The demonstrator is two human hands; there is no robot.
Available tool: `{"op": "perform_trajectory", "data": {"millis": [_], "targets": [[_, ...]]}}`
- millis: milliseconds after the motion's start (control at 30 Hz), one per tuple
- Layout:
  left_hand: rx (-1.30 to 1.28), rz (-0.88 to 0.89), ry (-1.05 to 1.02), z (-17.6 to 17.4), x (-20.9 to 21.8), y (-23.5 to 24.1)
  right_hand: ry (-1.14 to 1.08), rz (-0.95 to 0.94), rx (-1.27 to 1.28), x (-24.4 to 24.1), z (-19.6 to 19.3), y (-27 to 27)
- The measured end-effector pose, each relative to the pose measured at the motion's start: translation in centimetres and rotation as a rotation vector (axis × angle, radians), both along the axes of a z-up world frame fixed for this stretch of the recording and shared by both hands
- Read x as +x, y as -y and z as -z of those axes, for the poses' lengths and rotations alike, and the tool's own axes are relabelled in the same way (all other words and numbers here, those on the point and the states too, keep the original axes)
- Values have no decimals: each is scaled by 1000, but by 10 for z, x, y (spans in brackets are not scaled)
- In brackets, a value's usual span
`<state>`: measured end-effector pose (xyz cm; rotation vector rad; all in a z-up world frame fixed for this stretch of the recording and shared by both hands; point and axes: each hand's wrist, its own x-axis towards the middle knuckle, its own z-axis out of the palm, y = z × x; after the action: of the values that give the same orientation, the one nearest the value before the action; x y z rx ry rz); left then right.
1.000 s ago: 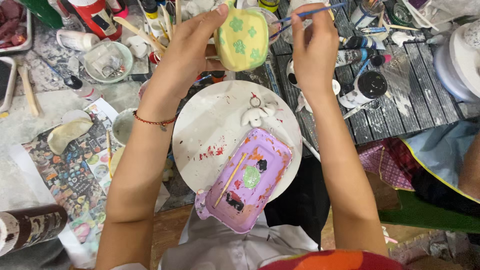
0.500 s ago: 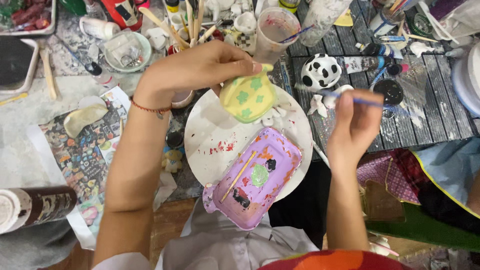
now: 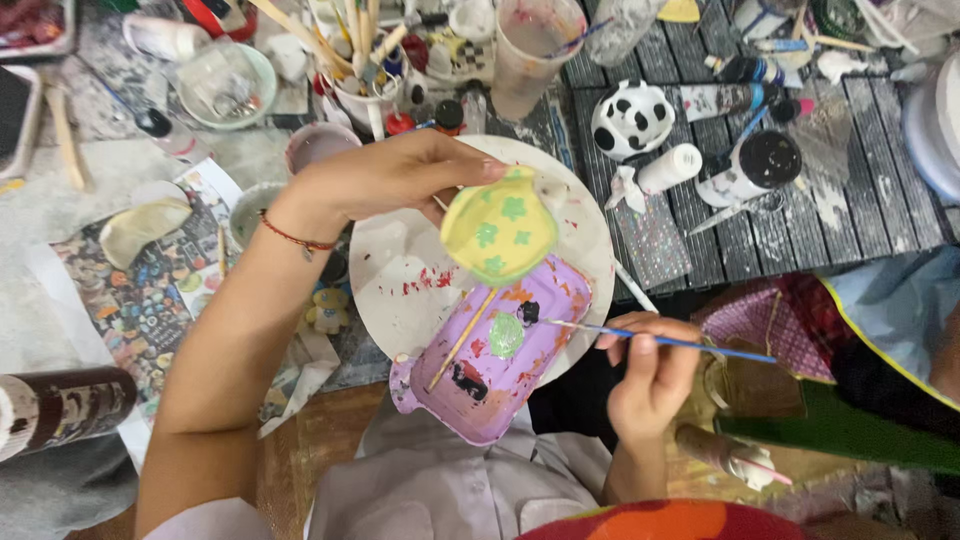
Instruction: The person paints green clover patterns onto a yellow ceramic figurine using a fine brush and green paint from a purple palette. The person repeatedly dips the brush into the paint and applies it to the figurine's surface.
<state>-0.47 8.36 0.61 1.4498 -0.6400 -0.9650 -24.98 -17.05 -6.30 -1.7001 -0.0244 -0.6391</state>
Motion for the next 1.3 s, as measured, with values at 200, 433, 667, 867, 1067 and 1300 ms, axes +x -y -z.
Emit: {"op": "perform_trajectory", "data": {"millis": [200,433,667,867,1067,1300], "targets": [[-117,-67,-67,19,-11,24,33,-164,-341,-5,3,-17],[-204,-106,-126,39,-10,36,44,-179,-483,0,8,-19],[-308,-40,-196,55,-12,43,-33,-142,-380,-9,21,-16],[-285,-8,-227,55,-10,41,-30,-146,-452,-4,18,-19],[-291,-29,-246,53,-9,39,-29,-179,-519,1,8,-25],[-282,-13,-231,55,-8,41,-8,-207,-496,2,6,-25]]}}
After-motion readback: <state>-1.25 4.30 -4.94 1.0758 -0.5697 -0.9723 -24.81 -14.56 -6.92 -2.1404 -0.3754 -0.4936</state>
